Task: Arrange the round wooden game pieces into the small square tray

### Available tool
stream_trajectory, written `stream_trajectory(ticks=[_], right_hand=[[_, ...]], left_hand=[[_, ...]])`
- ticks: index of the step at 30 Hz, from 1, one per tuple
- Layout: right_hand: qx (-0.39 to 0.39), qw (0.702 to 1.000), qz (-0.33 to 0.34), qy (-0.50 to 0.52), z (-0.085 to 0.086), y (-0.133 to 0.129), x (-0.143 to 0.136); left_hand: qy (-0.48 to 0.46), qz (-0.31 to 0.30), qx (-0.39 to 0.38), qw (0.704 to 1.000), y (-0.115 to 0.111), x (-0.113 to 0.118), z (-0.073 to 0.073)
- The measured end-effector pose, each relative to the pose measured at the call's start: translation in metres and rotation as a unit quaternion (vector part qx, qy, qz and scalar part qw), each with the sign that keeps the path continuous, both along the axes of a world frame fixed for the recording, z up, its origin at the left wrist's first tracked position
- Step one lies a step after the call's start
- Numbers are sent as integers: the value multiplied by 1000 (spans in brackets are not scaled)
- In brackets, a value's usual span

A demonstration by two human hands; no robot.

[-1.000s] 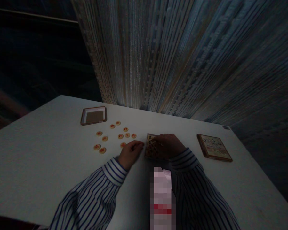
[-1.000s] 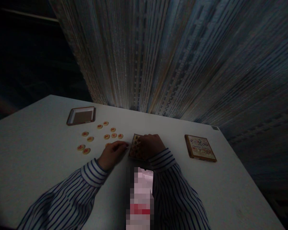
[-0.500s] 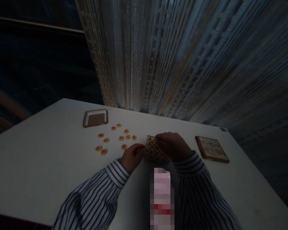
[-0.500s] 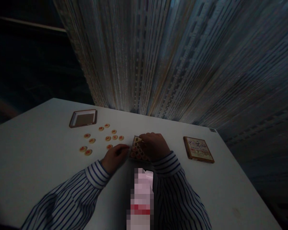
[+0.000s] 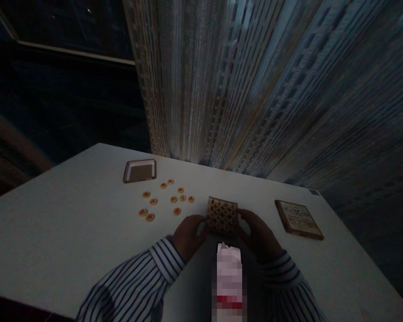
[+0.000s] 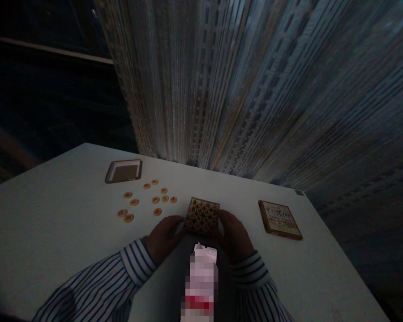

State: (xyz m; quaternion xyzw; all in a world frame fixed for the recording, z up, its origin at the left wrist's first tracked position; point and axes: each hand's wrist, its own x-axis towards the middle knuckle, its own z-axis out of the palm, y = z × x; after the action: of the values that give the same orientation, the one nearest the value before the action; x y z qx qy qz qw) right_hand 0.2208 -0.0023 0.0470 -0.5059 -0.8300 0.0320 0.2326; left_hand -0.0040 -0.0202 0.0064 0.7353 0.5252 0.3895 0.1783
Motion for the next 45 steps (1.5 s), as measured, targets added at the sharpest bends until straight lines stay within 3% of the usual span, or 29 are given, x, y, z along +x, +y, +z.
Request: stream_trajectory(ticks=[5,15,26,34,45], right_hand=[[-15,998,-9,60,-18,-4,7],[-99,990,10,95,-44,-2,20],[-104,993,-4,63,-59,8,21],[-32,996,-7,86,-49,2,14],[99,991,-35,87,-33,1,8]], left_hand=[[47,-9,21,999,-3,0,-7],[84,-7,-9,996,-3,3,-5],[104,2,-23,994,2,2,-7],[88,2,18,996,2,2,-2],[16,51,43,998,2,-4,-2]])
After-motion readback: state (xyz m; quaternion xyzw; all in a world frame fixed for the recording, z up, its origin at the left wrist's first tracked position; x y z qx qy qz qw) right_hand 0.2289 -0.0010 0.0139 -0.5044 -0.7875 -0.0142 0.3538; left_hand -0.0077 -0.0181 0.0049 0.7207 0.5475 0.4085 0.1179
